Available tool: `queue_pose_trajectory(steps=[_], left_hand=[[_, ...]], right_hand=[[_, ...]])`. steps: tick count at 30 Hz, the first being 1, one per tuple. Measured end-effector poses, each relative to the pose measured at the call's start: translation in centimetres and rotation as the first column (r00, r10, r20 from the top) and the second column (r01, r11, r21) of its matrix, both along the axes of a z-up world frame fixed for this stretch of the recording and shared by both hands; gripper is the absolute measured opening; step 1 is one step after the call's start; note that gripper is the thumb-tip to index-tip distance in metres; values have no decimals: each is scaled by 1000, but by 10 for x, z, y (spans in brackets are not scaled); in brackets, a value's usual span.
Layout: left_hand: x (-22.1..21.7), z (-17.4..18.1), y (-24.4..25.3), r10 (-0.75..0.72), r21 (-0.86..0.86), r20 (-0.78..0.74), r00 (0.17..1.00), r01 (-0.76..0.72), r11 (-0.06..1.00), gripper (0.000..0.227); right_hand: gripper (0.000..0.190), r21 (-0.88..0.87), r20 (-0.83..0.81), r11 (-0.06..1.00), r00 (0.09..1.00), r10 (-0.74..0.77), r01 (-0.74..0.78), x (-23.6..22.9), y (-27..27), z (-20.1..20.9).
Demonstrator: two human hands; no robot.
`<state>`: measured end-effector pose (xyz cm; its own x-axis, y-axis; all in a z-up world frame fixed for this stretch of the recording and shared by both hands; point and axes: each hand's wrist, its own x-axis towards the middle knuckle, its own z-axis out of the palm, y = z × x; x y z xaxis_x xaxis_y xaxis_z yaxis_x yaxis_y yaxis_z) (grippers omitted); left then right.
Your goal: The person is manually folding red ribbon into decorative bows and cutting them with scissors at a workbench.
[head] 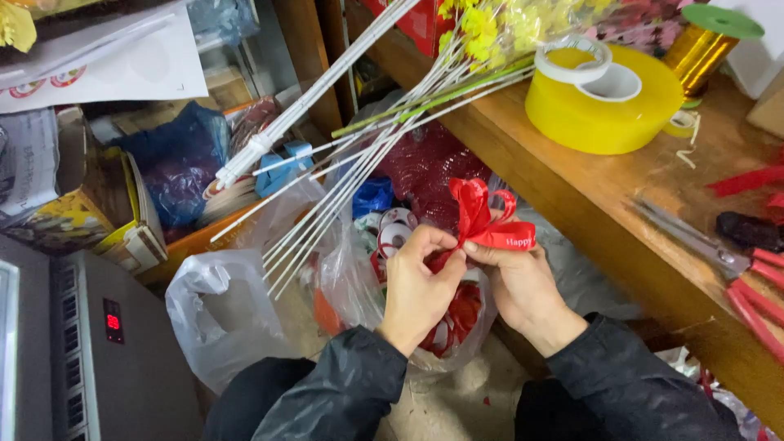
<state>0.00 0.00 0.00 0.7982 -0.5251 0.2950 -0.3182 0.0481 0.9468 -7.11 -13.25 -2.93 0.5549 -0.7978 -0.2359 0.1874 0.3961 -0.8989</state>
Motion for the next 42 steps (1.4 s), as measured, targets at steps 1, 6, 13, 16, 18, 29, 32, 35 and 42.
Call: queue_pose_trajectory(steps=[1,6,13,16,18,29,32,35,42], left_hand=[[1,-2,-1,1,11,-10,1000,-1,1000,12],[9,-8,2,-3,-31,44,999,5,1000,9],[43,-5,13,5,-158,-63,998,-15,987,14],[54,9,29,84,-187,-115,990,-104,977,10],[59,16,41,83,-194,-187,979,-120,974,5],[77,21,70,90,-223,-210,974,-138,965,7],[82,20,74,96,-227,-198,975,-141,964,6],[81,20,77,92,-227,-187,978,-134,965,5],[76,31,87,105,-195,-209,972,-147,970,6]], right_hand=[[46,11,-10,1000,1000,1,-1,1,5,5],[45,-19,79,1000,997,3,-1,5,11,3],[59,-21,51,990,988,143,-142,11,16,28],[44,-259,-189,912,943,274,-317,16,-19,-21],[21,-537,-735,454,658,160,-711,22,-34,-60],[26,-52,-987,503,123,108,-863,9,26,-318],[25,-46,-990,523,110,91,-851,-1,32,-348],[26,-55,-985,517,130,110,-854,-5,30,-357],[29,-250,-890,669,438,126,-700,7,32,-284]])
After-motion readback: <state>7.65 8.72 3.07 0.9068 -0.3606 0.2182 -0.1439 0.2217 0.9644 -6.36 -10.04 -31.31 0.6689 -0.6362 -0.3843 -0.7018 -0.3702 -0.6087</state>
